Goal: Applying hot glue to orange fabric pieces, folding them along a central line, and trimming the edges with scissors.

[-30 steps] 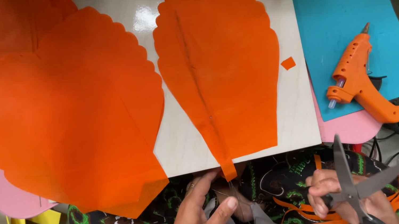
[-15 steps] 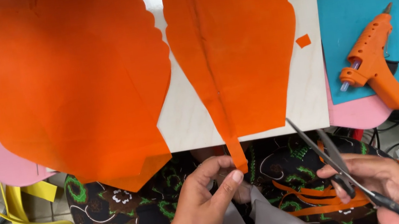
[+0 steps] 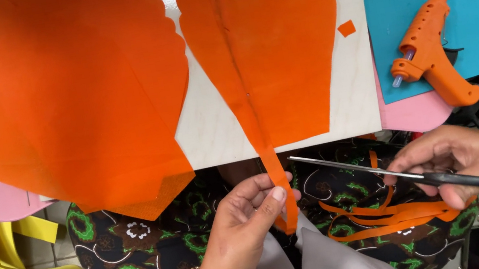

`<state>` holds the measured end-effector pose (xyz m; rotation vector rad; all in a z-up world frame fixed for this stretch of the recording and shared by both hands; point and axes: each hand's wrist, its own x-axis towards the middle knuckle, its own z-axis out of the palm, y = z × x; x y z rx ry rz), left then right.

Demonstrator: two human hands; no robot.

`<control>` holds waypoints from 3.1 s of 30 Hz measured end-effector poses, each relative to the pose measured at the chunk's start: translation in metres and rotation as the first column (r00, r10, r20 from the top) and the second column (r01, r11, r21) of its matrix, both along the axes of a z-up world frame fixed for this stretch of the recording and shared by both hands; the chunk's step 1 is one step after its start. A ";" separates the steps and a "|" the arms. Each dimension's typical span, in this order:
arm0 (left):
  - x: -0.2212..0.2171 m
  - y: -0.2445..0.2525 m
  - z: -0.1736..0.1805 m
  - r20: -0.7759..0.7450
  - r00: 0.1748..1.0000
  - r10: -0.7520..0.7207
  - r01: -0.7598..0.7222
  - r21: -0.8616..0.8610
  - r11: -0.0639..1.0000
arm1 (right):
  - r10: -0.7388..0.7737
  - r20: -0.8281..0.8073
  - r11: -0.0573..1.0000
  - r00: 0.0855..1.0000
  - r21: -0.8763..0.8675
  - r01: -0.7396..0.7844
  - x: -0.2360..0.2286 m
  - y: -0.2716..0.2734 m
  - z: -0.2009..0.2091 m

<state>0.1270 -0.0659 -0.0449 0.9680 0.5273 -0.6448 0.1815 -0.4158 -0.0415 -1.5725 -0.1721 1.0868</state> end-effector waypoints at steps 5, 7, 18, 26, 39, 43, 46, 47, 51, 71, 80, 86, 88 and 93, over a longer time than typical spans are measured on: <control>0.000 0.003 0.002 0.019 0.999 0.051 -0.051 -0.026 0.998 | 0.078 -0.222 0.968 0.972 -0.216 -0.127 0.022 0.015 -0.005; -0.002 0.006 0.004 0.033 0.996 0.080 -0.078 -0.049 0.996 | 0.064 -0.229 0.982 0.971 -0.162 -0.102 0.018 0.004 -0.017; -0.005 0.003 0.005 0.016 0.997 0.077 -0.075 -0.084 0.994 | 0.212 -0.166 0.969 0.963 -0.092 -0.229 0.046 0.049 0.016; -0.006 0.001 0.003 0.027 0.996 0.082 -0.080 -0.070 0.994 | 0.263 -0.205 0.965 0.943 0.038 -0.261 0.058 0.055 0.013; -0.008 0.000 -0.004 0.031 0.996 0.084 -0.081 -0.098 0.992 | 0.256 -0.301 0.963 0.919 -0.002 -0.269 0.072 0.068 0.007; -0.010 0.002 -0.008 0.073 0.991 0.111 -0.102 -0.114 0.988 | 0.271 -0.319 0.960 0.908 0.016 -0.281 0.074 0.068 0.006; -0.009 0.005 -0.007 0.130 0.986 0.106 -0.092 -0.111 0.990 | 0.267 -0.341 0.958 0.901 -0.004 -0.286 0.075 0.072 0.010; -0.009 0.006 -0.006 0.174 0.979 0.110 -0.090 -0.121 0.989 | 0.275 -0.349 0.954 0.896 -0.018 -0.299 0.075 0.074 0.012; -0.010 0.017 -0.005 0.219 0.974 0.063 -0.042 -0.099 0.994 | 0.277 -0.318 0.947 0.907 -0.070 -0.313 0.067 0.080 0.017; 0.001 0.042 0.004 -0.075 0.966 0.247 -0.245 0.035 0.969 | 0.247 -0.110 0.969 0.963 0.008 -0.247 0.034 0.088 0.017; 0.002 0.037 0.013 0.018 0.977 0.210 -0.211 0.099 0.972 | 0.199 -0.195 0.980 0.961 0.069 -0.189 0.030 0.101 0.008; -0.001 0.034 0.010 0.092 0.981 0.169 -0.180 0.125 0.976 | 0.191 -0.258 0.975 0.947 0.164 -0.152 0.033 0.111 0.006; -0.001 0.034 0.009 0.079 0.985 0.153 -0.162 0.139 0.977 | 0.197 -0.255 0.974 0.947 0.157 -0.161 0.034 0.111 0.004; -0.003 0.034 0.005 0.101 0.986 0.132 -0.145 0.146 0.979 | 0.203 -0.273 0.972 0.940 0.175 -0.159 0.035 0.115 0.004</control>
